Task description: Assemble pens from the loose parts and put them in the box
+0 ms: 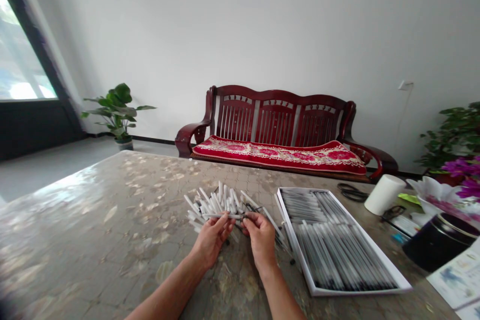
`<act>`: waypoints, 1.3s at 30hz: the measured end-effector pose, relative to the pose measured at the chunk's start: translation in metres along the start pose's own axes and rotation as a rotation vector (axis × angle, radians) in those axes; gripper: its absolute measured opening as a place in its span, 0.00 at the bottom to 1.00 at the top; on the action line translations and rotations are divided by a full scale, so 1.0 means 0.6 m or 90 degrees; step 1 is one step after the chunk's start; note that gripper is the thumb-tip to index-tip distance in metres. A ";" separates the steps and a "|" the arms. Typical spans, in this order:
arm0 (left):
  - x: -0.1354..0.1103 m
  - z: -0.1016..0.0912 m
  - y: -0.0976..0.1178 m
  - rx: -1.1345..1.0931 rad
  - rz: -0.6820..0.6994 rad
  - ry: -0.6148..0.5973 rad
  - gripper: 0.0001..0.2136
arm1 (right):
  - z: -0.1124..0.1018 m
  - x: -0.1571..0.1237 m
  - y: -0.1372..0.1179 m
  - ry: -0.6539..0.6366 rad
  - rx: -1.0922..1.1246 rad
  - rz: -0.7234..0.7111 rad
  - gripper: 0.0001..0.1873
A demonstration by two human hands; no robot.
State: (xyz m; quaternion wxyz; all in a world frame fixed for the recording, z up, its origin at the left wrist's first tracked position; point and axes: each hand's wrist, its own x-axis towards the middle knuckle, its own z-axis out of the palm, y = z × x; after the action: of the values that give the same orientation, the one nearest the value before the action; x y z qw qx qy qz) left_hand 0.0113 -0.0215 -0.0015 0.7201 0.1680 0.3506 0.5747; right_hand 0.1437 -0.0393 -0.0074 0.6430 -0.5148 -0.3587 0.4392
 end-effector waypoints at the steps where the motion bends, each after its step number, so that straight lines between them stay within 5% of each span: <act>1: 0.001 -0.001 -0.001 -0.001 0.000 0.000 0.01 | 0.001 0.000 0.000 -0.003 -0.004 0.000 0.20; 10: -0.001 -0.001 -0.004 0.006 -0.005 -0.016 0.04 | 0.000 0.006 0.013 -0.009 -0.090 -0.059 0.16; 25: -0.004 -0.005 -0.008 0.032 0.041 -0.029 0.18 | -0.014 -0.004 -0.006 -0.083 -0.532 -0.346 0.13; 34: -0.007 -0.010 -0.008 0.129 0.063 -0.054 0.21 | -0.007 -0.014 0.008 -0.091 -0.460 -0.235 0.23; 39: -0.006 -0.008 -0.004 0.130 0.040 -0.008 0.19 | -0.013 -0.014 -0.001 -0.113 -0.524 -0.291 0.18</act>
State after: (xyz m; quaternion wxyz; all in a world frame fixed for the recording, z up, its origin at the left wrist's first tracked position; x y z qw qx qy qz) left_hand 0.0091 -0.0263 -0.0053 0.6829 0.2550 0.3974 0.5574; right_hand 0.1478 -0.0499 -0.0084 0.4324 -0.5951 -0.6605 0.1504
